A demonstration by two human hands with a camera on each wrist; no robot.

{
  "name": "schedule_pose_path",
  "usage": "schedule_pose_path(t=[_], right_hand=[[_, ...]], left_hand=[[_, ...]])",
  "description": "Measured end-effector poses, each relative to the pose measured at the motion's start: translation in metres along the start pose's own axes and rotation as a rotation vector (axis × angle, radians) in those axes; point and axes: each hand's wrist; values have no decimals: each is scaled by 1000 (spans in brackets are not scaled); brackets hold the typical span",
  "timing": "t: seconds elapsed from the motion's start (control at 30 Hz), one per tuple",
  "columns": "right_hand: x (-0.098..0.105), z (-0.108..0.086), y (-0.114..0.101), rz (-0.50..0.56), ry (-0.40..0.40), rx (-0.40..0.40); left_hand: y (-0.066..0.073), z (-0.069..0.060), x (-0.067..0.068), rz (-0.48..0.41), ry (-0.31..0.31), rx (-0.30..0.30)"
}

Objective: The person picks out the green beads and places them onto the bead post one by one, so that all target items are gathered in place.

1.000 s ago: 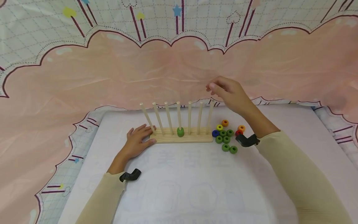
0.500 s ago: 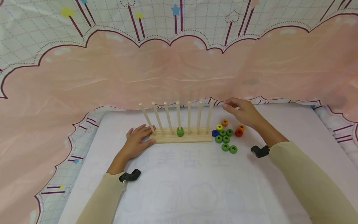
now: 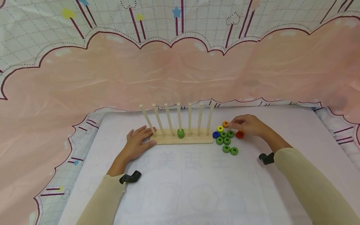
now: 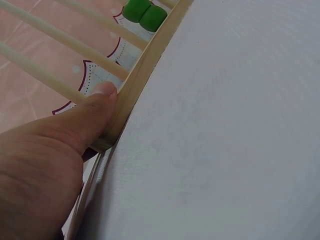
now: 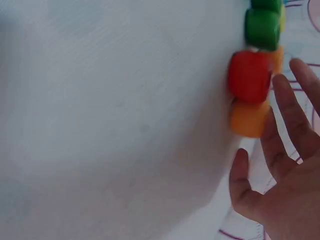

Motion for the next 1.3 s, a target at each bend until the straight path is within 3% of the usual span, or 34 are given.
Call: schedule_pose_path(t=[0.47,0.83,1.3], right_hand=[[5,10,20,68,-207,40],[7,9,14,74,-217,68],[5,5,18,67,-174,70]], left_hand=[[1,0,0,8,-4,-4],[2,0,1,8,3,4],[2,-1,1,-2,-5,7]])
Point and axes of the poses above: each hand's wrist, its own z-axis towards the middle knuckle, its own x-axis out of the back of the hand, y = z × x, and after that the axes turned 7 degrees about -y, right-handed
